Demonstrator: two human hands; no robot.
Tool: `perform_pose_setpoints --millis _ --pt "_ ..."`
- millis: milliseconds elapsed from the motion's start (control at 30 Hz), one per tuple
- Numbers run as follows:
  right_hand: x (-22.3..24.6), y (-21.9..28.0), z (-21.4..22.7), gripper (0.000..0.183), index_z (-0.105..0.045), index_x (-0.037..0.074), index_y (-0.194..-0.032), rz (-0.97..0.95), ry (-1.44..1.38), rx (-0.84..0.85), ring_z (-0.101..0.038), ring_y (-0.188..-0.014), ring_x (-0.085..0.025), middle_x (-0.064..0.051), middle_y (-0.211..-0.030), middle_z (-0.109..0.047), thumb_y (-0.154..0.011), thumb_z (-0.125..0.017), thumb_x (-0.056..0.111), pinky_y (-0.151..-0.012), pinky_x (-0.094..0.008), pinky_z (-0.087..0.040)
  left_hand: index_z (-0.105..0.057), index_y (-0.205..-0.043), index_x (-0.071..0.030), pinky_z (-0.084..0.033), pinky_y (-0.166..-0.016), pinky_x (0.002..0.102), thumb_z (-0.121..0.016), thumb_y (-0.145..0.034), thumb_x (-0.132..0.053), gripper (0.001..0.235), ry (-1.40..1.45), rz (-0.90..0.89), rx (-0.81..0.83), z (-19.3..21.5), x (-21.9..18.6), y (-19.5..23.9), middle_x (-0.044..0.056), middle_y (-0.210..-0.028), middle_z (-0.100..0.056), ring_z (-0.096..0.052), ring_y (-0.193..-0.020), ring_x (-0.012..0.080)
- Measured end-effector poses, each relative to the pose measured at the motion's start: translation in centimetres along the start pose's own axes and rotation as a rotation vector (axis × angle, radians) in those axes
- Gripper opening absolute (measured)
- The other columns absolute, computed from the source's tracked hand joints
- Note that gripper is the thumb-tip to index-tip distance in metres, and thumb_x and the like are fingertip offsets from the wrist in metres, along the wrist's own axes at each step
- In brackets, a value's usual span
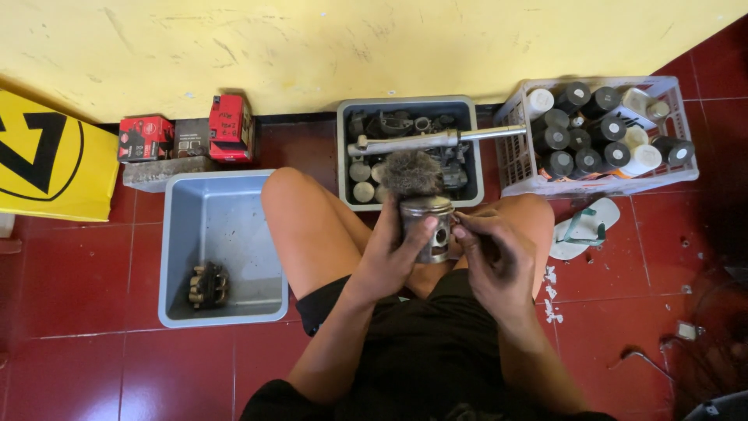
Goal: The person sits on the floor and uses a brush to clean a metal engine part, scrubbing its surfaces and crevices. They then place the part in a plastic bin and pick up a piston, continuing to scrub it with the brush.
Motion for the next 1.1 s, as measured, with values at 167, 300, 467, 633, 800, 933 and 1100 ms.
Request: perform_pose_setpoints --millis 167,300,467,633,800,933,1100 --pt "-0.4 -0.3 -0.4 0.003 -0.071 -0.009 -0.097 0.003 -0.051 -0.047 -0.067 -0.070 -0.022 -0.020 -0.080 -0.068 -0.095 -0.071 -0.008 -0.065 -0.035 -0.055 -0.027 -0.156 0.005 -0.035 -0.115 0.060 -0.060 -0.104 -0.015 0.065 -0.224 -0.091 -0.038 0.4 -0.4 -0.5 0.031 -0.147 -0.047 -0.048 -0.136 0.0428" --pt "-0.5 -0.9 -0.6 0.007 -0.071 -0.010 -0.102 0.042 -0.059 -0.027 -0.067 -0.068 -0.025 -0.020 -0.082 -0.068 -0.095 -0.070 -0.009 -0.063 -0.035 -0.056 -0.021 -0.159 0.006 -0.033 -0.117 0.059 -0.059 -0.106 -0.013 0.067 -0.232 -0.116 -0.041 0.5 -1.1 -0.8 0.029 -0.152 -0.042 -0.044 -0.140 0.0403" --pt "0.2 -1.2 -0.6 0.013 -0.077 -0.010 -0.102 0.257 0.131 -0.008 -0.065 -0.063 -0.029 -0.020 -0.084 -0.070 -0.090 -0.075 -0.011 -0.055 -0.032 -0.053 -0.027 -0.157 0.008 -0.029 -0.120 0.062 -0.057 -0.107 -0.014 0.062 -0.061 0.025 -0.003 0.5 -0.4 -0.6 0.028 -0.152 -0.044 -0.039 -0.144 0.0393" --pt "1.4 -1.6 -0.7 0.014 -0.077 -0.007 -0.104 0.250 0.225 0.030 -0.066 -0.064 -0.025 -0.018 -0.087 -0.070 -0.090 -0.076 -0.010 -0.054 -0.030 -0.051 -0.030 -0.154 0.008 -0.030 -0.119 0.061 -0.061 -0.105 -0.014 0.062 -0.200 0.007 -0.009 0.4 -0.8 -0.9 0.032 -0.150 -0.045 -0.040 -0.144 0.0443" --pt "1.3 -2.0 -0.9 0.013 -0.076 -0.008 -0.104 0.200 0.206 0.052 -0.064 -0.060 -0.021 -0.016 -0.085 -0.070 -0.091 -0.074 -0.010 -0.052 -0.028 -0.051 -0.025 -0.157 0.005 -0.032 -0.120 0.058 -0.062 -0.105 -0.017 0.068 -0.282 0.015 -0.012 1.0 -0.6 -1.6 0.027 -0.152 -0.042 -0.042 -0.143 0.0426" --pt "-1.1 -1.4 -0.7 0.011 -0.074 -0.009 -0.103 0.034 0.041 0.102 -0.067 -0.064 -0.022 -0.017 -0.084 -0.069 -0.093 -0.071 -0.009 -0.053 -0.027 -0.052 -0.027 -0.155 0.006 -0.037 -0.115 0.060 -0.064 -0.103 -0.015 0.067 -0.266 0.010 -0.029 1.0 -0.9 -1.5 0.027 -0.145 -0.045 -0.048 -0.136 0.0414" --pt "-3.8 -0.3 -1.0 0.009 -0.070 -0.011 -0.103 -0.117 -0.219 0.114 -0.068 -0.077 -0.023 -0.020 -0.089 -0.070 -0.095 -0.067 -0.008 -0.064 -0.031 -0.055 -0.048 -0.143 -0.002 -0.044 -0.109 0.048 -0.071 -0.098 -0.031 0.058 0.180 0.082 -0.130 1.9 0.9 -1.3 0.014 -0.130 -0.059 -0.053 -0.122 0.0193"
Point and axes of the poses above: each hand's wrist, its own y-axis away from the middle knuckle, its own z-axis out of the back of the hand, x = y × z, the point moved 8 cm from there along -y, towards the middle knuckle
